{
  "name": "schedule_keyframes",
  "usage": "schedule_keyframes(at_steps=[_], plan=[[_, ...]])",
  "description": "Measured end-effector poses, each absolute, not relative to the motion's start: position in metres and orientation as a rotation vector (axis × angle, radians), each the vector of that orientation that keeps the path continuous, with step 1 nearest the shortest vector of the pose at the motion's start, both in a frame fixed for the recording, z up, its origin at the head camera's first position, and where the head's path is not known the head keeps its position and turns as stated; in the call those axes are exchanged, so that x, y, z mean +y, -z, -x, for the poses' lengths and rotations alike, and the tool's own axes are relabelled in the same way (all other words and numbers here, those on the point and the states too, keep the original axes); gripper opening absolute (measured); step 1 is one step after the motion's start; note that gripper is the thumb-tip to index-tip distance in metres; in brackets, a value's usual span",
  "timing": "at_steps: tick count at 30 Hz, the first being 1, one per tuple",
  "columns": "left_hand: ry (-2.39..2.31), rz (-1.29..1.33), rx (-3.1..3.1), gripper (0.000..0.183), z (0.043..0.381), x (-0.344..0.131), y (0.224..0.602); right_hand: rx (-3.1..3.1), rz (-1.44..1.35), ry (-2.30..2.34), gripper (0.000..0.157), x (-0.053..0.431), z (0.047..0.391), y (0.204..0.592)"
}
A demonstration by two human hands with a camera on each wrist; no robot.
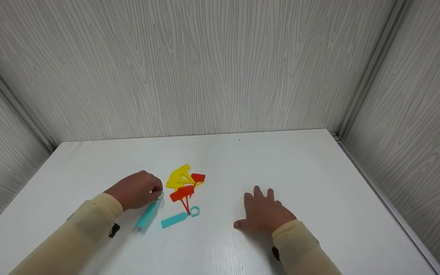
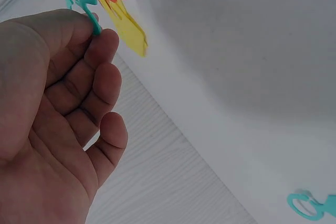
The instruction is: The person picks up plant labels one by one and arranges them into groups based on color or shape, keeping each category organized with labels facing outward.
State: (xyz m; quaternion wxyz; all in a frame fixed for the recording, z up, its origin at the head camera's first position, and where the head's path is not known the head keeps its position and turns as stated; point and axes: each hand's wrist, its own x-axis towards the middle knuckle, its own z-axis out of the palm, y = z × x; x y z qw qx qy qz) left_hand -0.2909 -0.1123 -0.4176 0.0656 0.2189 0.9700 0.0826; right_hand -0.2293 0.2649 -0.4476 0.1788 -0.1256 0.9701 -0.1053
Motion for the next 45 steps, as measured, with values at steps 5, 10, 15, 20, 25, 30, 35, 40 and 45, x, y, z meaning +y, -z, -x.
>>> schedule_keyframes(at_steps=[5,10,15,20,25,30,35,40,45], plan=[[-0.217,-0.624,2.943,0.018,0.293,-0.126,0.419,2.73,0.346,0.312,0.094,0.266,0.227,0.446],[-0.184,-0.62,2.964,0.016,0.296,-0.144,0.421,2.733,0.345,0.303,0.094,0.265,0.227,0.446],[-0.18,-0.632,2.974,0.014,0.299,-0.164,0.422,2.736,0.347,0.305,0.096,0.265,0.228,0.447],[-0.202,-0.646,2.998,0.014,0.302,-0.184,0.426,2.734,0.352,0.307,0.098,0.266,0.228,0.448],[-0.224,-0.564,2.996,0.016,0.303,-0.199,0.429,2.73,0.34,0.318,0.098,0.267,0.228,0.449],[-0.219,-0.515,2.988,0.016,0.304,-0.208,0.431,2.73,0.312,0.308,0.097,0.267,0.227,0.449],[-0.208,-0.472,2.982,0.016,0.303,-0.211,0.433,2.733,0.322,0.315,0.097,0.266,0.225,0.445],[-0.205,-0.464,2.979,0.016,0.303,-0.213,0.437,2.735,0.327,0.337,0.097,0.267,0.224,0.445],[-0.203,-0.462,2.987,0.013,0.305,-0.214,0.441,2.729,0.334,0.349,0.098,0.268,0.225,0.446]])
